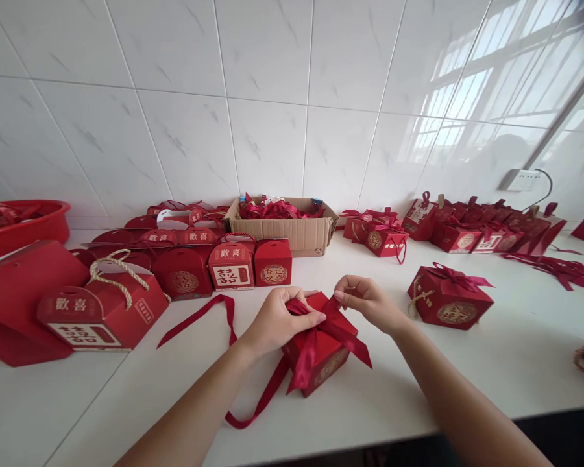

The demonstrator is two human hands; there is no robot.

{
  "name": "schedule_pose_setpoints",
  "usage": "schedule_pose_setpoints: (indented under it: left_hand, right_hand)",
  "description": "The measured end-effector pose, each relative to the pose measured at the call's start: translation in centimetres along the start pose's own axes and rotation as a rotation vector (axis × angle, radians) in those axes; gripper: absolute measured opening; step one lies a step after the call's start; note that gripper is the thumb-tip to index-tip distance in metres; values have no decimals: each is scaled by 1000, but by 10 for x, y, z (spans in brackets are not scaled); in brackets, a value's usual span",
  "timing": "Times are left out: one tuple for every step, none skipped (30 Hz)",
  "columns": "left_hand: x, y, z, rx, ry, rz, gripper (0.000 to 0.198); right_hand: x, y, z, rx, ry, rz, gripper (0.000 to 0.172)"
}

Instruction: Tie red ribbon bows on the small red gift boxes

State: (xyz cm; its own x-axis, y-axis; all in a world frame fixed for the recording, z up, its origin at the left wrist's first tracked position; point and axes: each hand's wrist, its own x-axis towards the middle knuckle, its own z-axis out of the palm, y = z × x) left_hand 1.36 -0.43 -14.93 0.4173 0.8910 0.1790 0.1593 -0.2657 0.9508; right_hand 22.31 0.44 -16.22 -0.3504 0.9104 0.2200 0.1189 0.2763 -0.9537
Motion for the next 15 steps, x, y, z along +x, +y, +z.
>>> schedule_pose_setpoints:
  left_hand:
    - [0,0,0,8,-4,-5,30]
    - [0,1,0,16,-8,-11,31]
    - [0,1,0,22,-9,-16,31]
    - [0,1,-1,27,-8,-20,31]
    - [0,2,-1,32,-6,-21,31]
    - [0,2,-1,34,-8,-24,31]
    - [0,2,-1,33,-10,-26,32]
    - [-1,2,-1,32,-13,-28,32]
    - [-1,2,-1,31,-16,-29,32]
    - [-1,3,-1,29,-19,-28,33]
    - [-2,3,-1,27,-22,-27,33]
    - [-2,3,-1,23,-21,-24,33]
    - [-3,3,-1,20,-17,-21,32]
    - [-3,3,-1,11,-14,-21,31]
    - [-3,4,0,-3,-10,-22,30]
  right_hand:
    - [0,0,-1,-2,2,0,29]
    - [0,0,-1,-6,5,1,29]
    - [0,0,-2,-10,11,1,29]
    - [0,0,-2,-12,16,1,28]
    - [0,0,-3,-10,21,2,28]
    - [-1,0,-3,-4,24,3,28]
    - [-1,0,-3,5,24,4,28]
    - [-1,0,-4,16,22,5,28]
    - [-1,0,-4,25,18,6,28]
    - [-1,0,-4,32,17,6,27]
    - [-1,0,-4,36,18,4,27]
    - [-2,0,-4,38,21,0,27]
    - [-2,1,-4,41,25,-5,27]
    - [-3,1,-4,43,27,-10,27]
    - [-3,2,-4,43,25,-13,26]
